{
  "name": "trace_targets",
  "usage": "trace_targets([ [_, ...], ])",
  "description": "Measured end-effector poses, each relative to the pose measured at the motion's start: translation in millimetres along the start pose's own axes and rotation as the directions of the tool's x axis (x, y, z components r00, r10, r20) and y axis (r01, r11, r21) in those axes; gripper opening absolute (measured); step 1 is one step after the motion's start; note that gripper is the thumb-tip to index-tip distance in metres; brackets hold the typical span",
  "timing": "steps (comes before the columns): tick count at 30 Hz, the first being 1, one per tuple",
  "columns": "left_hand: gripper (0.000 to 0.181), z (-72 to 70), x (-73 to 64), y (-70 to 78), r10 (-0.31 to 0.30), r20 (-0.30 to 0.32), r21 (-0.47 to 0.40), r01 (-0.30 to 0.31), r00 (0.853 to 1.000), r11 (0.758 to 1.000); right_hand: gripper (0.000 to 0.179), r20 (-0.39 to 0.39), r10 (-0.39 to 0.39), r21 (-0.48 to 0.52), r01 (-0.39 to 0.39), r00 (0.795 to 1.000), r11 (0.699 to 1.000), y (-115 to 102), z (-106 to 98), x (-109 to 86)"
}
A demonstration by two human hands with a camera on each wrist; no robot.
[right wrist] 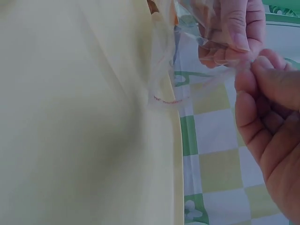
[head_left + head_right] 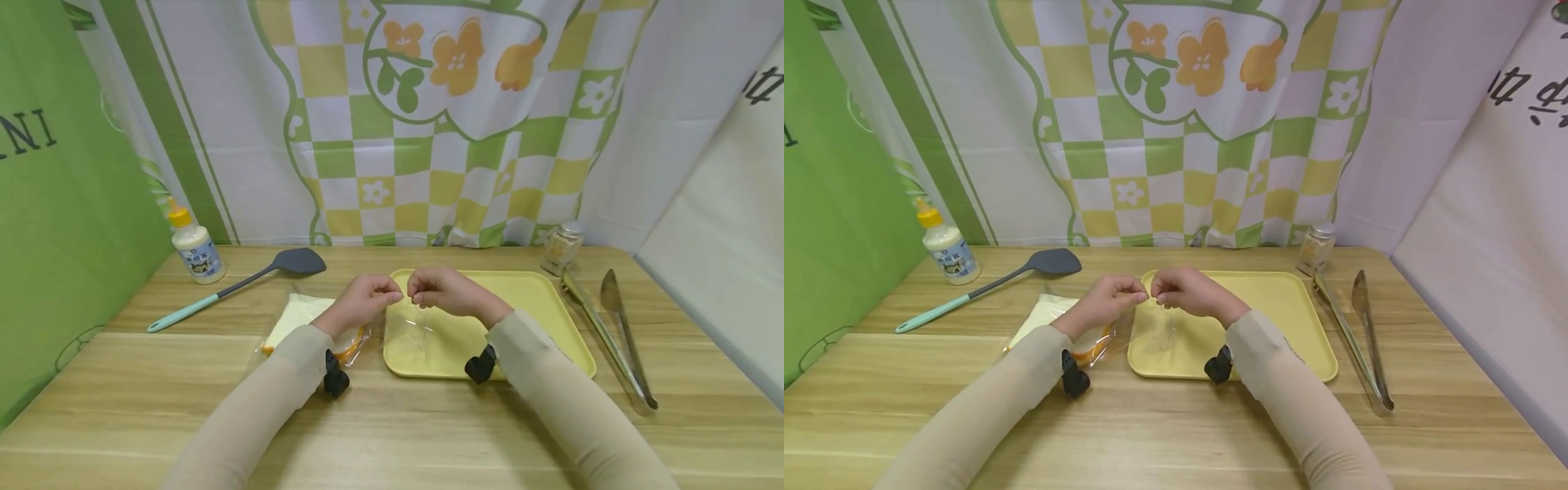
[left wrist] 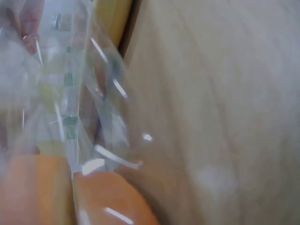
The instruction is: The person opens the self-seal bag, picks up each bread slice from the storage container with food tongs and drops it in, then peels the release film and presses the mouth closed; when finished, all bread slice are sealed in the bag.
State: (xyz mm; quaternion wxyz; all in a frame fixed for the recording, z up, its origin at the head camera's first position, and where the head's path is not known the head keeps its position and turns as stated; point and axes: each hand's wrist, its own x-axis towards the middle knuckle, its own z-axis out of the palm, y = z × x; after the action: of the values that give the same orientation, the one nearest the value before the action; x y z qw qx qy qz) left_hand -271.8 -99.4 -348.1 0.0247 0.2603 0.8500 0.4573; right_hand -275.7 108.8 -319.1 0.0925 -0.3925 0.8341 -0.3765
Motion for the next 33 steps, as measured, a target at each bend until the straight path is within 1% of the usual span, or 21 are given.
trace_targets([
  [3, 0.016, 0.2, 0.5, 0.0, -0.004, 0.004, -0.013, 0.004, 1.0, 1.0, 0.016, 0.039, -0.032, 0.03, 0.031, 0.999, 0.999, 1.3, -0.6, 0.0],
  [6, 0.017, 0.2, 0.8, 0.5, -0.009, 0.012, -0.024, 0.01, 1.0, 1.0, 0.019, 0.048, -0.035, 0.018, 0.034, 0.998, 0.999, -0.5, -1.1, 0.0],
  [10, 0.016, 0.2, 1.3, 1.3, -0.01, 0.017, -0.029, 0.011, 1.0, 1.0, 0.015, 0.026, -0.023, 0.005, 0.023, 0.999, 1.0, -4.3, -0.6, 0.6],
  [12, 0.015, 0.2, 1.6, 1.6, -0.006, 0.014, -0.025, 0.006, 1.0, 1.0, 0.013, 0.019, -0.029, 0.003, 0.029, 0.999, 1.0, -6.0, 0.2, 0.8],
  [16, 0.012, 0.1, 1.8, 1.7, 0.013, 0.012, 0.0, -0.013, 1.0, 1.0, 0.008, 0.013, -0.042, 0.012, 0.042, 0.999, 0.999, -6.8, 1.8, -0.1],
  [20, 0.015, -0.7, 1.2, 2.1, 0.02, 0.025, 0.016, -0.02, 0.999, 1.0, 0.006, -0.004, -0.046, -0.007, 0.046, 0.999, 0.999, -5.7, 2.3, -3.2],
  [25, 0.017, -2.2, -0.8, 4.2, 0.019, 0.015, 0.018, -0.02, 1.0, 1.0, 0.008, -0.029, -0.008, -0.015, 0.008, 1.0, 1.0, -4.6, 3.1, -7.4],
  [28, 0.016, -1.7, -1.0, 5.1, 0.037, 0.001, 0.042, -0.037, 0.999, 0.998, 0.01, -0.041, 0.0, 0.005, 0.001, 0.999, 1.0, -4.7, 4.6, -9.2],
  [33, 0.012, 0.9, 1.6, 5.7, 0.074, -0.02, 0.109, -0.072, 0.997, 0.991, 0.01, -0.081, 0.015, -0.02, -0.017, 0.997, 1.0, -6.0, 9.0, -12.9],
])
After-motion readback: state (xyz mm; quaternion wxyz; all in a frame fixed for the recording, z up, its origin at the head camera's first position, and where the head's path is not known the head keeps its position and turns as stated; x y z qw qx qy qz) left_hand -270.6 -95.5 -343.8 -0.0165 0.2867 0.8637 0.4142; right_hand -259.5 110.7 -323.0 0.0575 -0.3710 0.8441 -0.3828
